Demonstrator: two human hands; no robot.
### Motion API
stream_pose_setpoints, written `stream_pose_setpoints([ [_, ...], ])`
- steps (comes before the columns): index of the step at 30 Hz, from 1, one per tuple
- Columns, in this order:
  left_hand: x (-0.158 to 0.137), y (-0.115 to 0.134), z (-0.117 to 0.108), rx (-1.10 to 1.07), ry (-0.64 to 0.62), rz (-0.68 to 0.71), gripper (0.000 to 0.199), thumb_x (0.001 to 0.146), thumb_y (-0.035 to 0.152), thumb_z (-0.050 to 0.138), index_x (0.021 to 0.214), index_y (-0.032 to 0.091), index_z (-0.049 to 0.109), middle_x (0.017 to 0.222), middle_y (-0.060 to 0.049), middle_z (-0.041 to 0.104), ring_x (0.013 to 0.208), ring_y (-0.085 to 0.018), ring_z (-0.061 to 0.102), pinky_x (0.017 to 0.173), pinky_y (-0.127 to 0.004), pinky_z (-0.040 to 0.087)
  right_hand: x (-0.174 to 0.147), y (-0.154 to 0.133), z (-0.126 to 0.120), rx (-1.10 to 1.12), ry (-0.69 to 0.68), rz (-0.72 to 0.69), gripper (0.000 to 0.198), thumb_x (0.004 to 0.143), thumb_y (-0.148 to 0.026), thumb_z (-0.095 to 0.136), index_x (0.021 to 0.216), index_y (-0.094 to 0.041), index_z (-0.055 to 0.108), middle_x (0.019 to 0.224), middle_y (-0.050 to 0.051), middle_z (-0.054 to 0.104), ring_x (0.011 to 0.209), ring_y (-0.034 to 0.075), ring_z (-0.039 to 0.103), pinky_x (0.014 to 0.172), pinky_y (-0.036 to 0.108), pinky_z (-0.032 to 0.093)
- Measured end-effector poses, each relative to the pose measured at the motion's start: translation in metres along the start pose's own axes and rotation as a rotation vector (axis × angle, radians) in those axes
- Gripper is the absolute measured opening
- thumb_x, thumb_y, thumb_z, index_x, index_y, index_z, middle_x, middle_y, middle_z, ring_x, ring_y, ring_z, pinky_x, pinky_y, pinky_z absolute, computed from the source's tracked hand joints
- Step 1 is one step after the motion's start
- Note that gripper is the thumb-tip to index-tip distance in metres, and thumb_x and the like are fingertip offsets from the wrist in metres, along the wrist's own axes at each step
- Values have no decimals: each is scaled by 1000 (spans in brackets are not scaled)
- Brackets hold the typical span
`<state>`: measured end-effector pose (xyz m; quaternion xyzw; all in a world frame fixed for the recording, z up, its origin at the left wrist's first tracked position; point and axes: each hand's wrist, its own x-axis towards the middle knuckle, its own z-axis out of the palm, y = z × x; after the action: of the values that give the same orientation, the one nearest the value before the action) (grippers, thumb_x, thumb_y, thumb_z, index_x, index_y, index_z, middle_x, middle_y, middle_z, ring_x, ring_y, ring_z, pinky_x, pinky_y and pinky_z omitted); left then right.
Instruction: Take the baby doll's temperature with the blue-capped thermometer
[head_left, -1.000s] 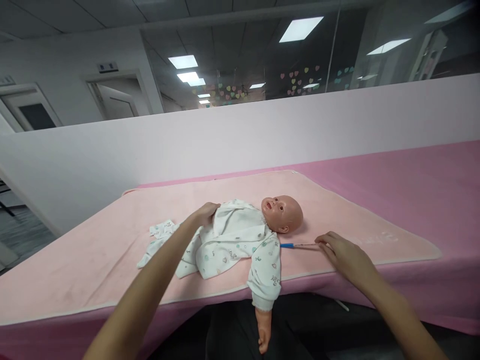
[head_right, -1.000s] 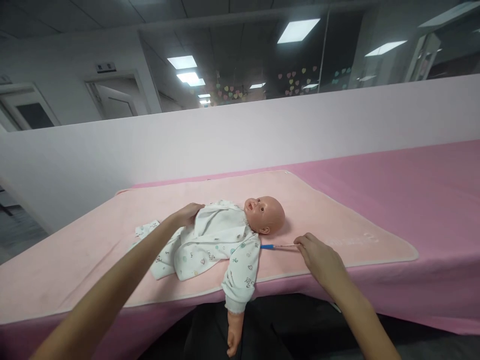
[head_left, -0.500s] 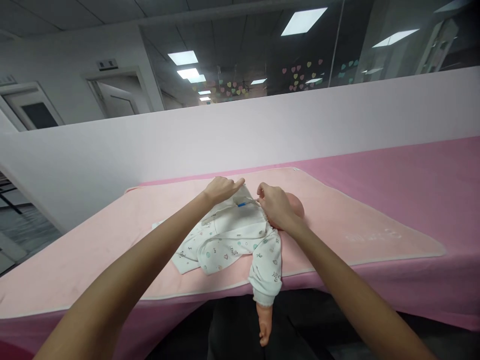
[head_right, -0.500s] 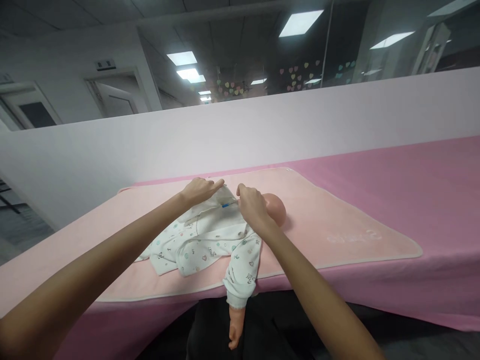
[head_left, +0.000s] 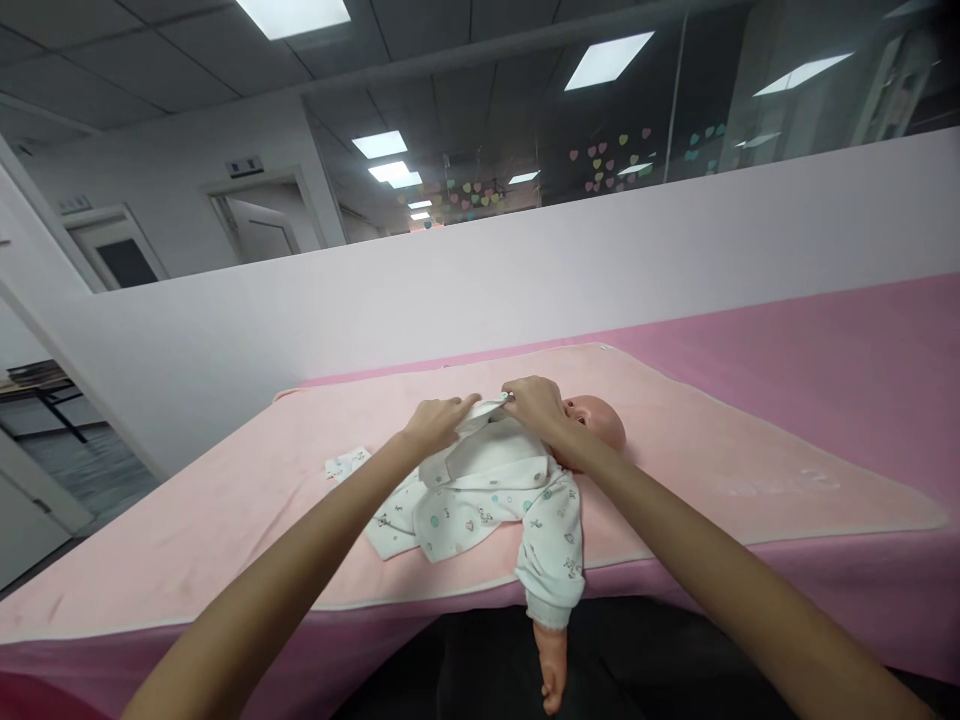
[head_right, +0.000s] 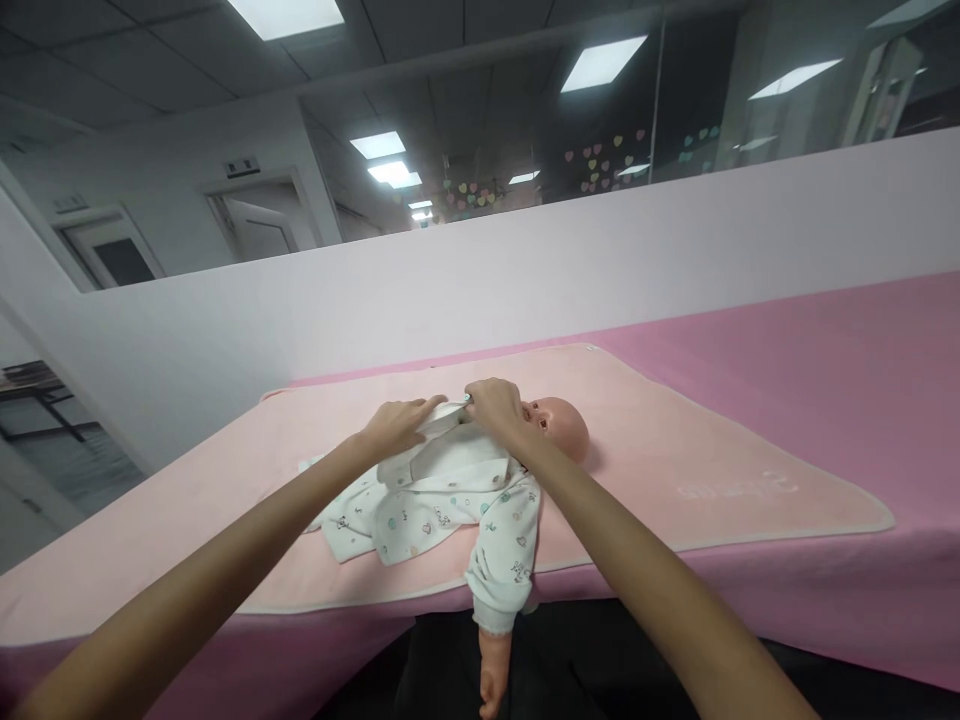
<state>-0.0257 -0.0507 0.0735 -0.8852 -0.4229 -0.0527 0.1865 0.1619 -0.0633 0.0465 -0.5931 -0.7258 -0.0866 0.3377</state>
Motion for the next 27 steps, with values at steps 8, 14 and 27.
stream_pose_setpoints([
  [8,-50,-19,-35,54,-287,25,18,68,16,53,81,23,64,85,-4,65,76,-19,58,59,-25,38,-54,26,-10,-222,-15,-500,15,70,-9,55,63,-20,64,93,7,63,93,23,50,92,42,31],
  [14,-57,15,-51,-291,-414,-1,23,70,42,57,79,23,65,77,-1,64,63,-14,56,54,-23,36,-82,43,-21,-22,139,-431,19,78,-16,48,85,-23,64,99,4,63,95,21,54,96,45,30],
  [27,15,25,28,-523,309,-214,39,88,42,29,91,18,60,95,-7,63,91,-19,55,81,-30,40,-78,62,-18,219,354,-160,19,80,-28,51,92,-21,63,100,7,64,98,24,55,94,46,36],
])
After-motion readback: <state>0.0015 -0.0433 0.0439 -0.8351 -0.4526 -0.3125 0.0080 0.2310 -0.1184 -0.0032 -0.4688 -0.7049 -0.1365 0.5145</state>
